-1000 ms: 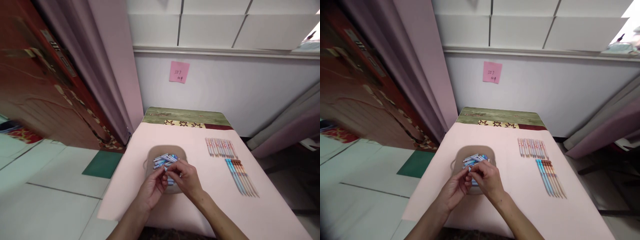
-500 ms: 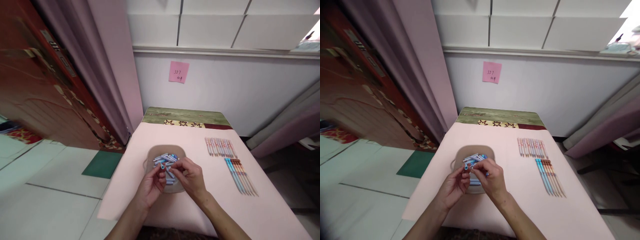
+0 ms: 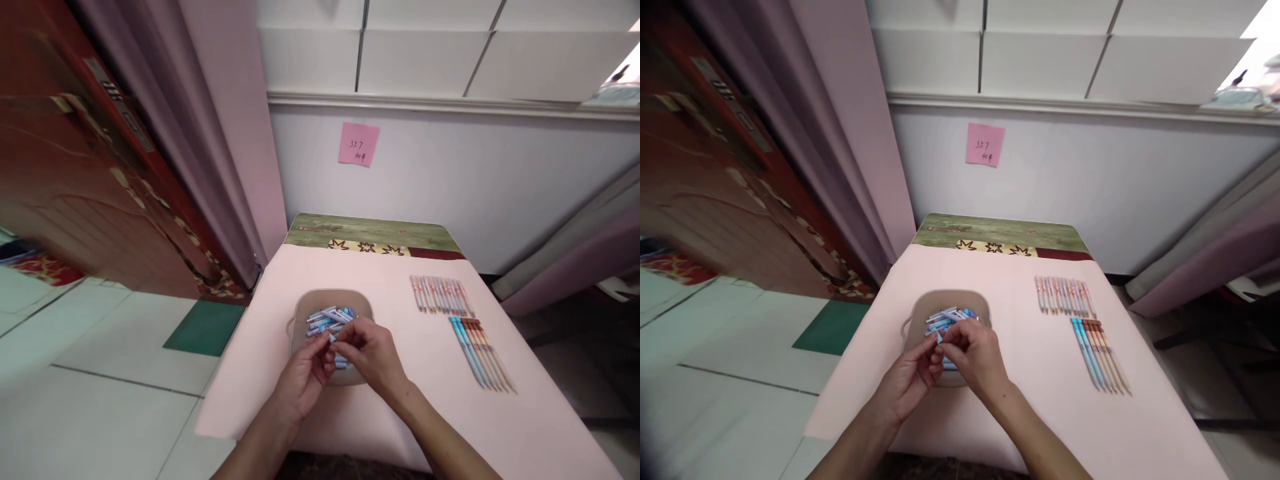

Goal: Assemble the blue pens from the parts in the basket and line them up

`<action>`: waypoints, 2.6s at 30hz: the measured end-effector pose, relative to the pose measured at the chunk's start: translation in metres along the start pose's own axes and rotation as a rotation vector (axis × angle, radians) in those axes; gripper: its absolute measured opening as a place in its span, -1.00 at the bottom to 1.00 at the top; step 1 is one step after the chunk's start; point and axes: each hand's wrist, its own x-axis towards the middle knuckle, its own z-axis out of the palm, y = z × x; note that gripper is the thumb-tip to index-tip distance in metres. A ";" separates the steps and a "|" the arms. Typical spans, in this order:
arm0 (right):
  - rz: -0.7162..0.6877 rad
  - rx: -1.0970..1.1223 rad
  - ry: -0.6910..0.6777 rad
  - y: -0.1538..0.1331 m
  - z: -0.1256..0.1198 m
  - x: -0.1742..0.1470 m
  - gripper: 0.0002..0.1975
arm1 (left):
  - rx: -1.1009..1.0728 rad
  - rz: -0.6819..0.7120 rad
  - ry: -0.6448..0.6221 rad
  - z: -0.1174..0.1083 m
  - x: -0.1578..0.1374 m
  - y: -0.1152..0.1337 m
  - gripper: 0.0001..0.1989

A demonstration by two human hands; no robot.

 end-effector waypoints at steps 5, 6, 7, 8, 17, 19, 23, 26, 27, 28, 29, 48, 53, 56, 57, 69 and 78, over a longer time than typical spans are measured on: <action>0.216 0.321 -0.029 0.008 -0.017 0.013 -0.70 | -0.106 -0.022 -0.030 0.002 0.000 0.017 -0.91; 0.211 0.324 0.016 0.010 -0.024 0.015 -0.69 | -0.146 0.013 -0.020 0.002 0.000 0.023 -0.89; 0.194 0.304 0.076 0.012 -0.032 0.018 -0.68 | -0.180 0.056 -0.009 0.002 0.000 0.029 -0.87; 0.177 0.253 0.127 0.014 -0.040 0.020 -0.69 | -0.201 0.088 0.003 0.001 0.000 0.035 -0.86; 0.007 -0.680 -0.035 0.025 -0.037 0.016 -0.85 | -0.227 0.118 0.011 -0.005 -0.006 0.059 -0.86; 0.042 -0.803 -0.118 0.026 -0.029 0.017 -0.84 | -0.222 0.119 0.013 -0.005 -0.008 0.058 -0.87; 0.092 -0.903 -0.243 0.028 -0.019 0.021 -0.81 | -0.164 0.106 0.029 -0.008 -0.008 0.051 -0.88; 0.125 -0.931 -0.293 0.030 -0.011 0.021 -0.82 | -0.121 0.076 0.024 -0.011 -0.006 0.044 -0.86; 0.135 -0.937 -0.307 0.031 -0.008 0.021 -0.83 | -0.117 0.071 0.011 -0.012 -0.005 0.042 -0.85; 0.142 -0.941 -0.319 0.032 -0.006 0.021 -0.84 | -0.115 0.067 -0.003 -0.013 -0.004 0.041 -0.85; 0.147 -0.945 -0.328 0.033 -0.004 0.021 -0.85 | -0.114 0.068 -0.018 -0.014 -0.004 0.041 -0.84; 0.175 -0.975 -0.395 0.043 0.038 0.030 -0.79 | -0.198 0.150 0.014 -0.014 -0.004 0.046 -0.83; 0.170 -0.916 -0.366 0.044 0.041 0.036 -0.87 | -0.153 0.142 0.045 -0.012 -0.006 0.044 -0.84; 0.145 -0.846 -0.293 0.041 0.029 0.034 -0.85 | -0.123 0.146 0.067 -0.011 -0.007 0.041 -0.86; 0.134 -0.809 -0.260 0.040 0.023 0.032 -0.82 | -0.116 0.142 0.072 -0.011 -0.007 0.040 -0.87; 0.204 0.093 0.053 0.035 -0.032 0.029 -0.74 | -0.100 0.044 0.106 -0.002 0.001 0.025 -0.92; 0.116 -1.134 -0.304 0.022 0.001 0.044 -0.81 | -0.093 0.056 0.115 -0.002 -0.005 0.029 -0.90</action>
